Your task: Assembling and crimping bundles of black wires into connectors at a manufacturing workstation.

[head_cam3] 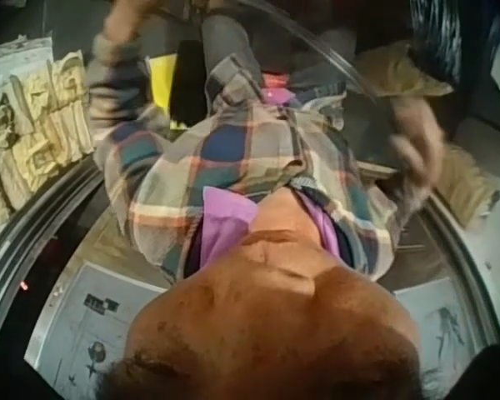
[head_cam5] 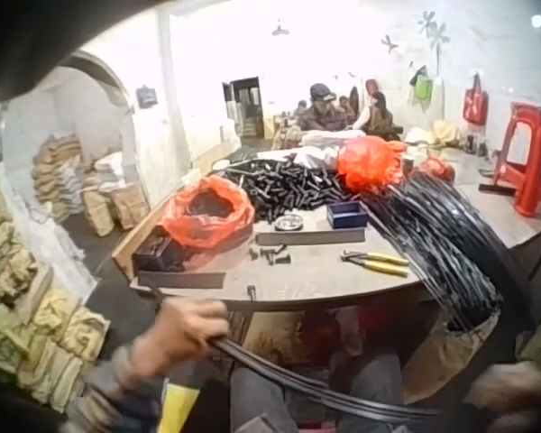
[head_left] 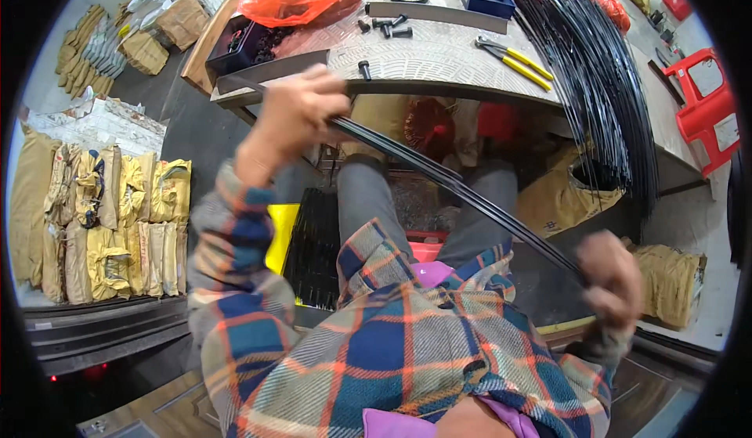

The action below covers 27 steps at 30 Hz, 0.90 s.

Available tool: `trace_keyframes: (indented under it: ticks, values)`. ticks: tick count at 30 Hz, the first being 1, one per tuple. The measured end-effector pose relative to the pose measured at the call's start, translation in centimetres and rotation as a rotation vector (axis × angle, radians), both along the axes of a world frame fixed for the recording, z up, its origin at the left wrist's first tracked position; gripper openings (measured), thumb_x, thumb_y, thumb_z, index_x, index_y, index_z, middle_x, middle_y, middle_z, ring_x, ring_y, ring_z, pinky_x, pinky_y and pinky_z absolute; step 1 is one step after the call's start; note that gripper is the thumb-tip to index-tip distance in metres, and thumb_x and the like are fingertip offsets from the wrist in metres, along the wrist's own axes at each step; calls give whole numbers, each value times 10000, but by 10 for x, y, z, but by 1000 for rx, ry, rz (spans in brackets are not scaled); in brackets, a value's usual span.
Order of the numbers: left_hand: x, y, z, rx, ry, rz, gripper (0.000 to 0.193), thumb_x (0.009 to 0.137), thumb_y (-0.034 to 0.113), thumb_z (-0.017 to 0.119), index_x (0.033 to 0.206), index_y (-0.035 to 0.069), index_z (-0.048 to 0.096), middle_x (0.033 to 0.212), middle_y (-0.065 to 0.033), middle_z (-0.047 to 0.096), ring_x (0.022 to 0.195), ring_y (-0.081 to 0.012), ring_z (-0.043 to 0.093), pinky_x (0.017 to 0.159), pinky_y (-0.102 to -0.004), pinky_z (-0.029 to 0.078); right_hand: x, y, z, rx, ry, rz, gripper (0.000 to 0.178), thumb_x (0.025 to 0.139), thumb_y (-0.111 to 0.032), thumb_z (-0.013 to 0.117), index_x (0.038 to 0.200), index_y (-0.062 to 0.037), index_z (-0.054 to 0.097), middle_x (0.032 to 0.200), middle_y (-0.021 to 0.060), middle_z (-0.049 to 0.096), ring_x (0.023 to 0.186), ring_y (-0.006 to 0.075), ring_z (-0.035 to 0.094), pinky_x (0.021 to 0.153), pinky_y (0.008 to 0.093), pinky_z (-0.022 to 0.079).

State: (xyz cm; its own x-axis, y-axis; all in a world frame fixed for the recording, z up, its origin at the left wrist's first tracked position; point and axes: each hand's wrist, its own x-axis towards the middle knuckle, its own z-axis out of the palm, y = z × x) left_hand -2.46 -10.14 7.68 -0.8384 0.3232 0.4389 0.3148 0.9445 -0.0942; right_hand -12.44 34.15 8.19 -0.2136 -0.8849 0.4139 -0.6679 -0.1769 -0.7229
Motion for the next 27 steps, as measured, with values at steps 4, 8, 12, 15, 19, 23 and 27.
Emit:
trace_keyframes:
  ticks: [4,8,12,15,19,23,27]
  values:
    - [2,-19,17,-420,-160,62,350,523,431,690,581,112,559,709,8,544,724,-177,569,583,-281,464,-18,-98,-143,507,-67,30,506,762,-116,603,1227,-52,413,1161,167,504,1041,314,519,819,367,446]
    - [-38,35,-16,-529,-298,-302,135,647,261,644,576,155,599,606,12,587,666,-140,606,558,-277,464,2,-160,-330,775,-368,275,308,761,-115,562,1059,-40,541,858,175,618,849,294,594,723,385,454]
    - [-34,88,-61,-439,-356,-408,145,662,198,573,530,179,516,542,9,527,592,-150,558,533,-280,388,34,-163,-363,968,-571,399,345,736,-150,632,1062,-60,564,907,160,628,877,282,588,739,371,448]
    - [-34,98,-59,-418,-443,-427,180,650,202,584,480,160,541,492,-19,544,525,-171,564,481,-299,368,16,-163,-271,587,-310,472,372,742,-191,661,1067,-56,541,858,140,626,804,230,596,693,336,459]
    - [-38,99,-65,-425,-521,-414,193,656,213,577,490,133,519,529,-20,549,610,-163,572,531,-294,379,15,-196,-200,417,-550,286,322,777,-262,655,947,2,585,823,130,629,778,205,597,725,324,463]
    - [-35,106,-62,-578,-353,-412,124,680,226,562,672,107,527,809,-38,557,844,-166,515,713,-311,389,17,-189,-202,179,-612,125,235,814,-195,611,892,27,601,812,135,631,748,156,586,700,311,464]
    - [7,97,-85,385,99,-134,284,746,246,624,927,49,531,859,-73,536,874,-226,524,821,-332,420,10,-178,-182,310,-640,133,201,830,-132,575,963,15,606,809,157,644,714,180,616,655,305,468]
